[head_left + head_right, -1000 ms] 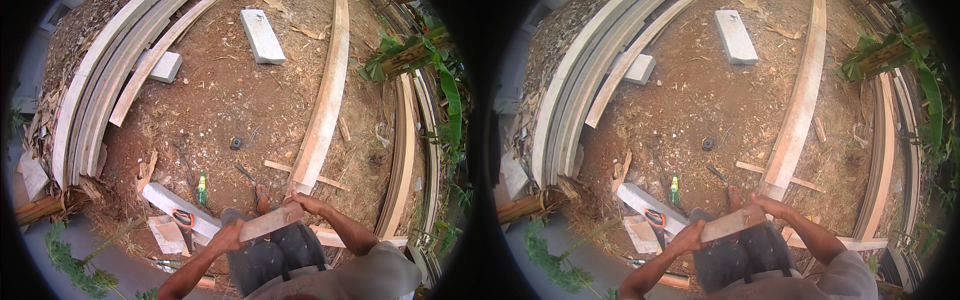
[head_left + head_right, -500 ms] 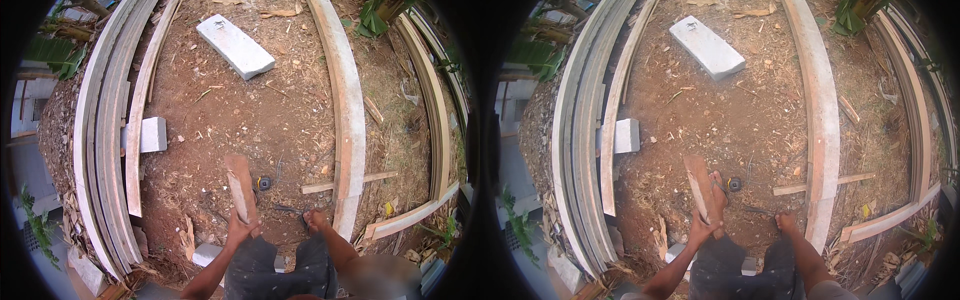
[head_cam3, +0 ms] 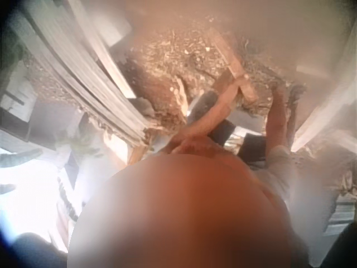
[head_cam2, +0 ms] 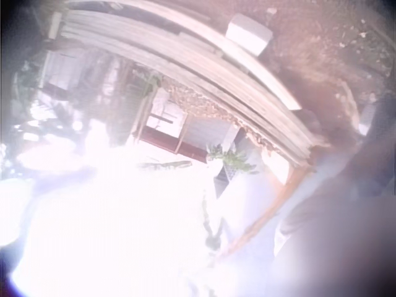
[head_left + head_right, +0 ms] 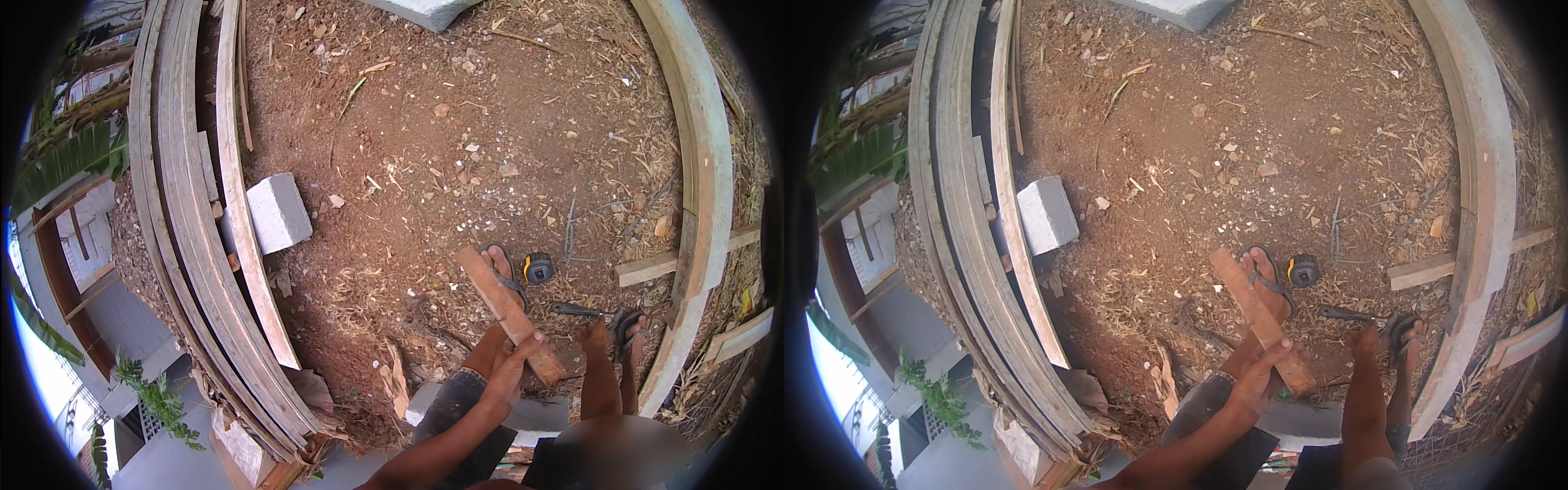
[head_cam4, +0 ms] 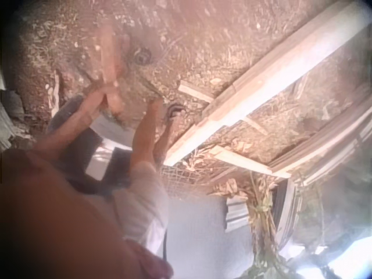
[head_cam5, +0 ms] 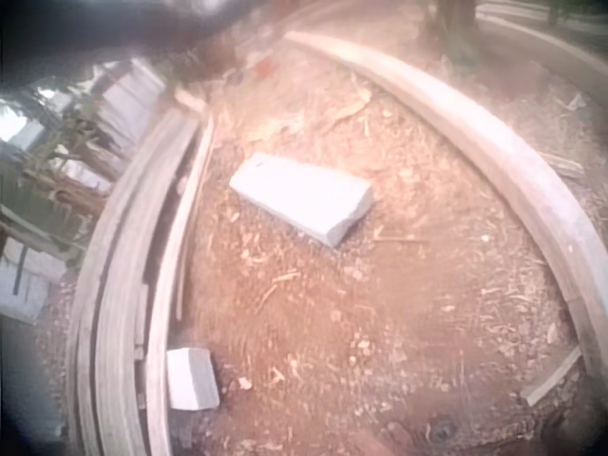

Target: The person assembles wooden planks by hammering nails into them. They position smaller pieces against a long plank, use a hammer to drive nails, and adjust the wood as needed.

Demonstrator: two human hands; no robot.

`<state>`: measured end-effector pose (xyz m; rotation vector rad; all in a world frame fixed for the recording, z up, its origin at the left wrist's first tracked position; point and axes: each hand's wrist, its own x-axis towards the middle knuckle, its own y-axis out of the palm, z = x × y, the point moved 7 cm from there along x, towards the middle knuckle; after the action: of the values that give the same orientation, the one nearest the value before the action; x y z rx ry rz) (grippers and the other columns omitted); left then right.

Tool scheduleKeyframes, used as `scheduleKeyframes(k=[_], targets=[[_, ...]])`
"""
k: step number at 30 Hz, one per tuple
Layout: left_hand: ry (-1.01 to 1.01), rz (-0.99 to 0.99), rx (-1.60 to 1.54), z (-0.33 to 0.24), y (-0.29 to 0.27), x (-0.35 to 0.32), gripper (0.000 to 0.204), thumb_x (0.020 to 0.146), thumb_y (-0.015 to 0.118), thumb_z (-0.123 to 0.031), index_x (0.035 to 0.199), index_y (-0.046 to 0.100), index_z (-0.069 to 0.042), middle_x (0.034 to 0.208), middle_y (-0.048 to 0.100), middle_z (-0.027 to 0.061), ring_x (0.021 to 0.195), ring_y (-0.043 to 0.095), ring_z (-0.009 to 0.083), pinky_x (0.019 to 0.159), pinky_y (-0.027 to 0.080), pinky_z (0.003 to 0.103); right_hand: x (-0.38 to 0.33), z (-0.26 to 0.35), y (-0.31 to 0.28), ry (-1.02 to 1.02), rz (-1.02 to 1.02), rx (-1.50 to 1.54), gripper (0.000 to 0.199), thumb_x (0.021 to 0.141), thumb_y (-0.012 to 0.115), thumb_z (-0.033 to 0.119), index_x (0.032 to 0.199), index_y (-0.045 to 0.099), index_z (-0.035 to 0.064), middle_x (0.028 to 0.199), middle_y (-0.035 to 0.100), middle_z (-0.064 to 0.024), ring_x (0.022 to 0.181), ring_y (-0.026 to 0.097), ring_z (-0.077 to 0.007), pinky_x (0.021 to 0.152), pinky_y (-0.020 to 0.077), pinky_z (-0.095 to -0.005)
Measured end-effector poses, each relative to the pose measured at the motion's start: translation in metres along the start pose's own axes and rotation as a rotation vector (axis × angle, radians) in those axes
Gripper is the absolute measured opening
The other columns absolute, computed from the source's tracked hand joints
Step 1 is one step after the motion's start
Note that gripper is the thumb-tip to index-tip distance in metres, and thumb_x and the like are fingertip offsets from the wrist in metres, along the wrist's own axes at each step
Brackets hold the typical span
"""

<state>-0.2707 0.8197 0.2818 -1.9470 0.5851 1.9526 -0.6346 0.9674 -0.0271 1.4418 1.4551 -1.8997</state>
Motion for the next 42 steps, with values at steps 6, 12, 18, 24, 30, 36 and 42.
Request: scheduleKeyframes(k=[6, 12, 18, 24, 30, 36, 42], targets=[[0.273, 0.034, 0.380, -0.043, 0.027, -0.006, 0.060, 0.082, 0.079, -0.020, 0.127, 0.046, 0.002, 0.106, 0.060, 0.0091, 0.096, 0.061, 0.0168, 0.081, 0.052, 0.032, 0.013, 0.018, 0.018, -0.067, 0.111, -0.007, 0.039, 0.097, 0.054, 0.027, 0.131, 0.049, 0.0088, 0.106, 0.057, -0.0152, 0.092, 0.063, -0.0295, 0.075, 0.0550, -0.0436], [0.237, -0.015, 0.422, -0.045, 0.029, -0.009, 0.063, 0.081, 0.078, -0.018, 0.130, 0.044, 0.005, 0.109, 0.060, 0.0116, 0.100, 0.060, 0.0192, 0.086, 0.049, 0.032, 0.008, 0.041, 0.013, -0.401, 0.191, -0.612, 0.042, 0.095, 0.058, 0.040, 0.125, 0.055, 0.0098, 0.103, 0.058, -0.0120, 0.092, 0.064, -0.0272, 0.076, 0.0559, -0.0433], [0.248, 0.018, 0.506, -0.031, 0.023, -0.003, 0.071, 0.083, 0.076, -0.021, 0.137, 0.039, 0.007, 0.114, 0.059, 0.0135, 0.104, 0.060, 0.0215, 0.092, 0.046, 0.034, 0.004, 0.030, 0.004, -0.253, 0.336, -0.157, 0.046, 0.086, 0.071, 0.043, 0.115, 0.057, 0.0099, 0.095, 0.061, -0.0102, 0.079, 0.065, -0.0290, 0.070, 0.0567, -0.0411], [0.219, 0.015, 0.282, -0.022, 0.005, 0.016, 0.054, 0.086, 0.070, -0.010, 0.130, 0.041, 0.002, 0.106, 0.059, 0.0125, 0.095, 0.063, 0.0240, 0.085, 0.051, 0.038, -0.087, 0.071, 0.006, -0.927, 0.328, -0.721, 0.025, 0.076, 0.076, 0.018, 0.083, 0.059, 0.0015, 0.067, 0.057, -0.0105, 0.056, 0.059, -0.0277, 0.051, 0.0480, -0.0408], [0.219, 0.093, 0.126, -0.044, 0.008, 0.025, 0.056, 0.085, 0.066, -0.009, 0.134, 0.040, 0.000, 0.115, 0.056, 0.0125, 0.104, 0.060, 0.0240, 0.086, 0.053, 0.038, -0.158, 0.070, -0.002, -0.250, 0.079, -0.667, 0.032, 0.082, 0.066, 0.026, 0.075, 0.063, -0.0044, 0.063, 0.060, -0.0129, 0.062, 0.064, -0.0255, 0.053, 0.0500, -0.0421], [0.386, -0.020, 0.176, -0.133, 0.001, 0.003, 0.070, 0.082, 0.074, -0.011, 0.139, 0.036, 0.003, 0.126, 0.053, 0.0158, 0.112, 0.057, 0.0269, 0.094, 0.049, 0.039, -0.316, 0.110, 0.088, -0.886, 0.156, -1.717, 0.039, 0.078, 0.057, 0.024, 0.099, 0.065, -0.0080, 0.091, 0.067, -0.0312, 0.090, 0.068, -0.0431, 0.081, 0.0519, -0.0501], [0.469, -0.193, 0.267, -0.256, -0.063, -0.013, 0.075, 0.077, 0.081, -0.007, 0.134, 0.034, 0.005, 0.125, 0.052, 0.0208, 0.108, 0.056, 0.0270, 0.095, 0.047, 0.038, -0.494, 0.133, 0.179, -0.953, 0.523, -1.550, 0.041, 0.087, 0.054, 0.026, 0.112, 0.058, -0.0061, 0.101, 0.066, -0.0314, 0.098, 0.063, -0.0474, 0.089, 0.0493, -0.0514]])
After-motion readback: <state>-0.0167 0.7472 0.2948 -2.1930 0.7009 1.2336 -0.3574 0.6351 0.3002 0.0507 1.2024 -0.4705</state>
